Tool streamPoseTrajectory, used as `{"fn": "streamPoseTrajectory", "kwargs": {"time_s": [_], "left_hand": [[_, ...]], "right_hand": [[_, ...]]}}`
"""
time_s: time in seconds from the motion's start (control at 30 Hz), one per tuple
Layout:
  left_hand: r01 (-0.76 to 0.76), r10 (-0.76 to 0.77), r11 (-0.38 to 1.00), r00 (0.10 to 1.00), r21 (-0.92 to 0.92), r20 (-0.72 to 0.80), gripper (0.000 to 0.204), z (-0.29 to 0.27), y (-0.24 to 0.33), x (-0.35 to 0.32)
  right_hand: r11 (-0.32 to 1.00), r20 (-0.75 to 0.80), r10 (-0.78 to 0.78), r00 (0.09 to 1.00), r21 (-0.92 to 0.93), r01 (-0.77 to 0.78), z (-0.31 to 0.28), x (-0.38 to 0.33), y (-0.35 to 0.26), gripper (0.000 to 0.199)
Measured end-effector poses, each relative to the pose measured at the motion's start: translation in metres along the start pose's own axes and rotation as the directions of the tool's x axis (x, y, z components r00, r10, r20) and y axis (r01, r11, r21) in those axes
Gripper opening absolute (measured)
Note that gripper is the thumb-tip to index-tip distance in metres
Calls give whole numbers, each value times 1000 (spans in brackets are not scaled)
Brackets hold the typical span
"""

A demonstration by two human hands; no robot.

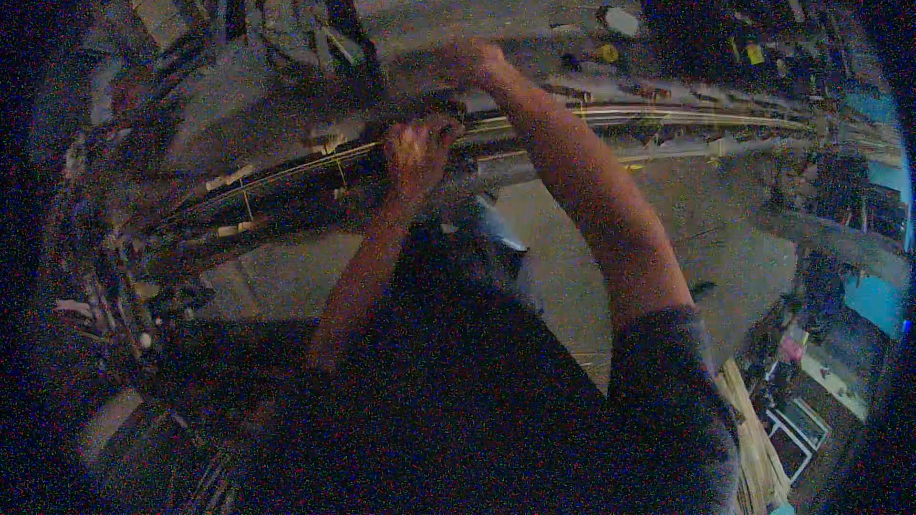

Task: The person repeatedly ties thin wooden sticks together using yellow string. They wrap the string around the sticks, pull it tight, and secure it with knots. The process is repeated multiple times along the length of the sticks.

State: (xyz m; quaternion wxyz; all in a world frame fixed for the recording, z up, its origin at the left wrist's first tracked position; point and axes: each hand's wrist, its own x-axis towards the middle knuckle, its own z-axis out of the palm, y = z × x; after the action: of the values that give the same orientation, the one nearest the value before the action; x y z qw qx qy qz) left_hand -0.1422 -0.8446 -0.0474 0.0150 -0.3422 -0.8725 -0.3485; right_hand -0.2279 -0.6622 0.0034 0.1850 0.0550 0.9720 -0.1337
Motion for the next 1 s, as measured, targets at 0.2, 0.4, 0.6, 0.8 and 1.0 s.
{"fn": "streamPoseTrajectory", "kwargs": {"time_s": [0.2, 0.4, 0.6, 0.8, 1.0], "left_hand": [[73, -72, 977, 997, 203, -12, 14, -15, 5, -7], [212, -157, 853, 976, -477, 154, 23, -51, 45, 21], [621, -359, 566, 778, -543, 515, 34, -1, 5, 118], [531, -294, 774, 784, -345, 547, 32, 12, -53, 146], [-12, 95, 899, 981, -438, 169, 30, -137, -120, 111]], "right_hand": [[471, -321, -107, 941, 817, 332, 18, -119, -45, 21], [757, 130, -591, 796, 428, 493, 123, -176, -68, 19], [918, -477, -175, 861, 236, 318, 47, -157, 13, 21], [985, -334, -164, 928, -7, 171, 19, -151, 100, 14], [854, -469, 476, 744, 448, -264, -8, -228, -7, 11]]}}
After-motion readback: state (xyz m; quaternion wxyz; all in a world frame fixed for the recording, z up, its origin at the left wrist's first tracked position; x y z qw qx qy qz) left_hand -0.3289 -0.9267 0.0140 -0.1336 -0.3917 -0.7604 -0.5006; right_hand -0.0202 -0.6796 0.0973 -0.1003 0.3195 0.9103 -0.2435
